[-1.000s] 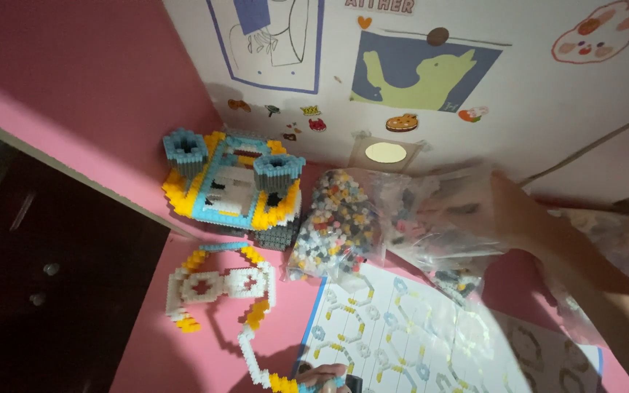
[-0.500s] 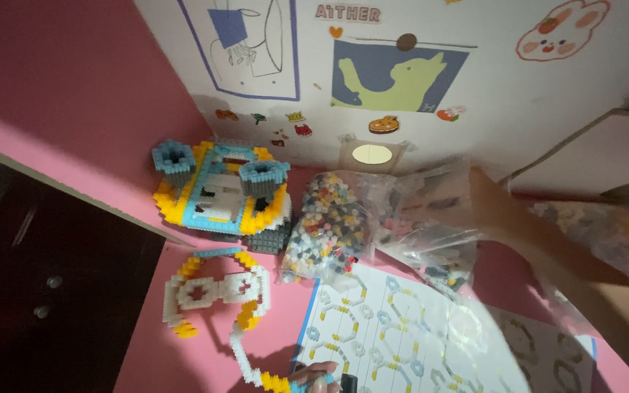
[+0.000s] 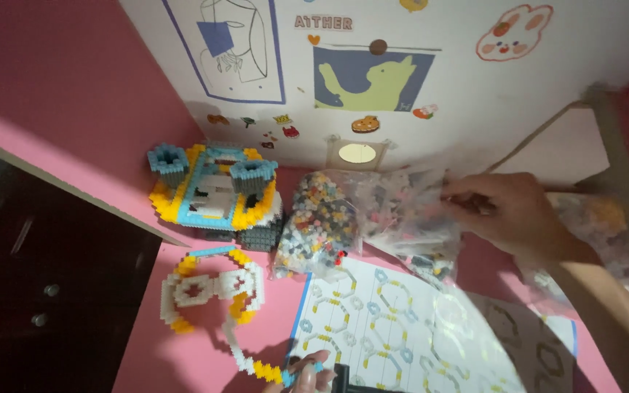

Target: Assembling a model using small interlocking plastic blocks while following a printed instruction manual.

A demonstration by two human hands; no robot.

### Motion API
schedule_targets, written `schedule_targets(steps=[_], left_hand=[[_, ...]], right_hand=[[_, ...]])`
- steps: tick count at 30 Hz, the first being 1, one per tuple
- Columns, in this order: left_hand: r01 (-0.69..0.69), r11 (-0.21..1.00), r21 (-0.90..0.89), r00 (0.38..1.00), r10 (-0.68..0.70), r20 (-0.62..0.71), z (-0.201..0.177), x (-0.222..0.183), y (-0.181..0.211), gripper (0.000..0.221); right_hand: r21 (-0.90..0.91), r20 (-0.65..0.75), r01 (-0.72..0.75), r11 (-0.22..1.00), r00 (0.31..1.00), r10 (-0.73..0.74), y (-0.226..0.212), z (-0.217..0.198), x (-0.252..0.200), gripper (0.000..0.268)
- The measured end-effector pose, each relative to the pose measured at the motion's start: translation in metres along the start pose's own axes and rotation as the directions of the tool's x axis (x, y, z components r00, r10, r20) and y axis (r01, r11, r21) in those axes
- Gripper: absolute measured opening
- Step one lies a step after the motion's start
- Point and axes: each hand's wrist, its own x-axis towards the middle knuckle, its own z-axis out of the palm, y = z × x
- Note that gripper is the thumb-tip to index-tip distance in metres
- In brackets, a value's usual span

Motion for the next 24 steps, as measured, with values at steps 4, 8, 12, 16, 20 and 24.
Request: schedule_targets(steps=[4, 8, 12, 16, 20, 24], left_hand=[[0.071, 0.939, 0.337, 0.995, -0.045, -0.084, 0.032, 0.014, -0.023, 0.064], [-0.223, 0.37, 0.902, 0.379, 0.885, -0.27, 0.254, 0.0, -0.187, 0.029], [-0.366, 0.299, 0.881, 0.368, 0.916, -0.158, 0.242, 0.003, -0.198, 0.035], [-0.247, 0.338, 0.908, 0.452, 0.869, -0.201, 0.242, 0.001, -0.209, 0.031], [-0.246, 0.38, 0.892, 0.474, 0.85, -0.231, 0.247, 0.004, -0.226, 0.03], [-0.155, 0.343, 0.926, 0.498, 0.837, -0.227, 0.261, -0.004, -0.237, 0.025]], right_hand=[[-0.023, -0.313, 0.224, 0.974, 0.924, -0.219, -0.019, -0.015, -0.037, 0.015], [0.181, -0.543, 0.011, 0.983, 0.835, 0.091, -0.007, 0.009, -0.106, 0.017], [0.441, -0.541, 0.24, 0.865, 0.84, 0.042, -0.053, 0.034, -0.146, 0.015], [0.628, -0.409, 0.22, 0.747, 0.909, 0.077, -0.104, 0.076, -0.179, 0.011], [0.523, -0.395, 0.295, 0.8, 0.915, -0.079, -0.149, 0.093, -0.178, 0.01], [0.346, -0.362, 0.353, 0.869, 0.905, -0.224, -0.156, 0.087, -0.184, 0.009]])
